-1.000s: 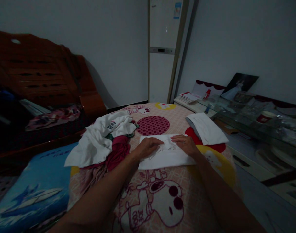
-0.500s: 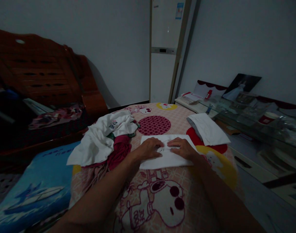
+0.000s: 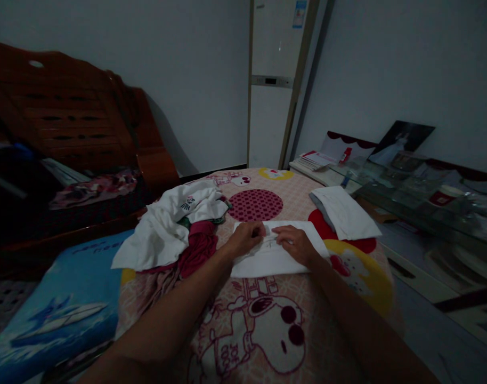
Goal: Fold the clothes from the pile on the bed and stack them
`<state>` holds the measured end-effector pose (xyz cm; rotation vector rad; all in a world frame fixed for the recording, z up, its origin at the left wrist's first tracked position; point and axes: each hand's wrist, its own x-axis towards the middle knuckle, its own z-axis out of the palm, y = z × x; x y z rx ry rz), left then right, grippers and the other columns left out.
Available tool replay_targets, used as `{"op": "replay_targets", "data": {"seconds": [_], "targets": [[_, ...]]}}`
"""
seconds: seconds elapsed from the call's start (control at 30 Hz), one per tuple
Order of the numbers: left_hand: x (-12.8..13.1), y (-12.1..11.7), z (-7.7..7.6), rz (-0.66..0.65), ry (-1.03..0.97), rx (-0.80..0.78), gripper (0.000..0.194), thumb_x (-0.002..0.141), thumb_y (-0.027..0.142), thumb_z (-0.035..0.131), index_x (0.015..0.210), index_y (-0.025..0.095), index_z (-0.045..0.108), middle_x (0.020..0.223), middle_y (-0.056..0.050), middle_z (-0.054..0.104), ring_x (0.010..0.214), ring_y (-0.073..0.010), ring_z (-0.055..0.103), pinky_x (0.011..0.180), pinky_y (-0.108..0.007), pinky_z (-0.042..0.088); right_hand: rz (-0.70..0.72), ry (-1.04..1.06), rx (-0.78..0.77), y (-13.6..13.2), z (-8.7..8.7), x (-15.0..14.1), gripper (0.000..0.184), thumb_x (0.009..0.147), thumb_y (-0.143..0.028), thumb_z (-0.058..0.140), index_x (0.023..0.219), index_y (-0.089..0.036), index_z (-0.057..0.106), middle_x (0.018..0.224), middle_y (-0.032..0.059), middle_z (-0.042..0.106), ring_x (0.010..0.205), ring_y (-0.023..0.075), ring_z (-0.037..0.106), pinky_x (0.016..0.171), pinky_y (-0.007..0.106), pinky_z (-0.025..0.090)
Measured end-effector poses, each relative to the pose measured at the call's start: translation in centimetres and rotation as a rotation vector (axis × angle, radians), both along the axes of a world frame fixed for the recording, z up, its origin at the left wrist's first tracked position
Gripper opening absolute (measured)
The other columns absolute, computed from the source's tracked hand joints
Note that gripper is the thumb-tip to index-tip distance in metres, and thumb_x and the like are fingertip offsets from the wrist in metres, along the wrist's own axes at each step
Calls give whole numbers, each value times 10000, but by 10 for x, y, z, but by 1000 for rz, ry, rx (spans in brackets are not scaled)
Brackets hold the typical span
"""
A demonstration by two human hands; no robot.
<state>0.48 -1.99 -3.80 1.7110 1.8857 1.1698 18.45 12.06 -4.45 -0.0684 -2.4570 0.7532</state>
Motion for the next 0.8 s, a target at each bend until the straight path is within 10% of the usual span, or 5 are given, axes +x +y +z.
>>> {"op": "replay_targets", "data": {"seconds": [0.8], "targets": [[1,2,-2,-48,-266,52,107,708,124,605,814,138,610,673,32,554,605,-86,477,572,-194,342,-131,-12,464,-37,-2,-14,76,807,-126,624,822,-175,681,1346,169,595,1116,313,568,931,500,502]]}}
